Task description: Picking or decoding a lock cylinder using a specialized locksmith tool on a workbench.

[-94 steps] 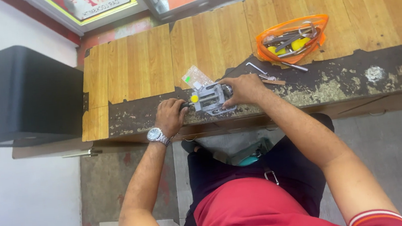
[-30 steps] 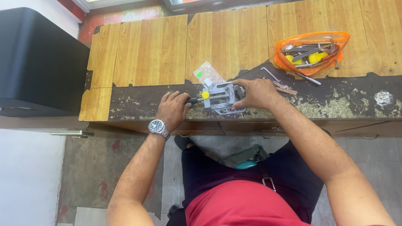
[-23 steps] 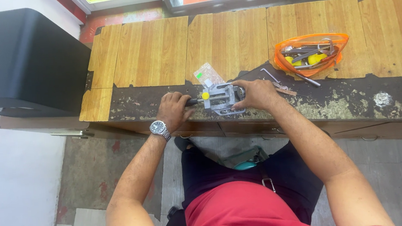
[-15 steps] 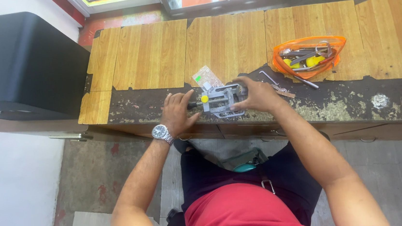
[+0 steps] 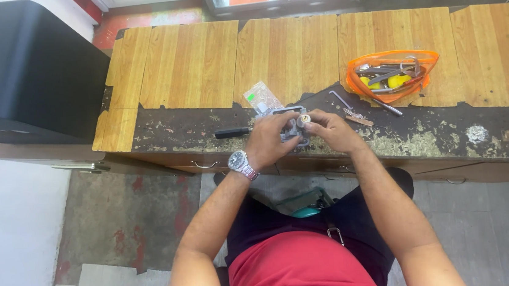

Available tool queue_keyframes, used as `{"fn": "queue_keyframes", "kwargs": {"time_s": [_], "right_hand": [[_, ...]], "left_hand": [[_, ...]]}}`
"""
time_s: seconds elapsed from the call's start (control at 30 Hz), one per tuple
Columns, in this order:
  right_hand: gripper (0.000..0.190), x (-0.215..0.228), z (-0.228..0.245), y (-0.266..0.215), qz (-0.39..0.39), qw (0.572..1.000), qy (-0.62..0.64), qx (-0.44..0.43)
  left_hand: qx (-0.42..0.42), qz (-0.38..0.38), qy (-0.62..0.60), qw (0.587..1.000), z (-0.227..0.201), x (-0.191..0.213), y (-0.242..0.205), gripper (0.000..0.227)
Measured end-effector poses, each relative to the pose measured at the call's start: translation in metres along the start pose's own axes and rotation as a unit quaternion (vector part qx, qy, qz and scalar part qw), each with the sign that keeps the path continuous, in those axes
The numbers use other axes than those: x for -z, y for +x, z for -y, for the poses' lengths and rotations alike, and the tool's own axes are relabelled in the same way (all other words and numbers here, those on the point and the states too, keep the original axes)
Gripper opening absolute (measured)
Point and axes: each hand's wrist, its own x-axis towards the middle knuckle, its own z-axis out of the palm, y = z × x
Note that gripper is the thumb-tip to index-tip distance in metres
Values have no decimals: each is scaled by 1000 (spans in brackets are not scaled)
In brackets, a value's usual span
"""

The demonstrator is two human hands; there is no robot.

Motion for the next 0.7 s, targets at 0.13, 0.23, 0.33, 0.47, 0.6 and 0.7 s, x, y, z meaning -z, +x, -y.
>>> {"fn": "queue_keyframes", "kwargs": {"time_s": [0.13,0.23,0.33,0.47,0.6,0.7], "right_hand": [[36,-4,19,-6,-21,999,28,-25],[34,3,6,0,-55,996,61,-17],[35,-2,27,-1,-60,998,29,-17],[40,-6,36,4,-57,997,-52,-29],[41,0,14,15,-56,996,-57,-36],[41,1,1,16,-60,996,-67,-23]], "left_hand": [[30,-18,-72,997,1,-7,8,49],[53,-47,-38,997,15,-12,11,47],[39,1,121,992,16,-7,11,59],[81,138,168,973,8,-1,16,81],[96,184,171,963,18,-7,16,83],[92,176,176,964,19,-9,16,82]]}}
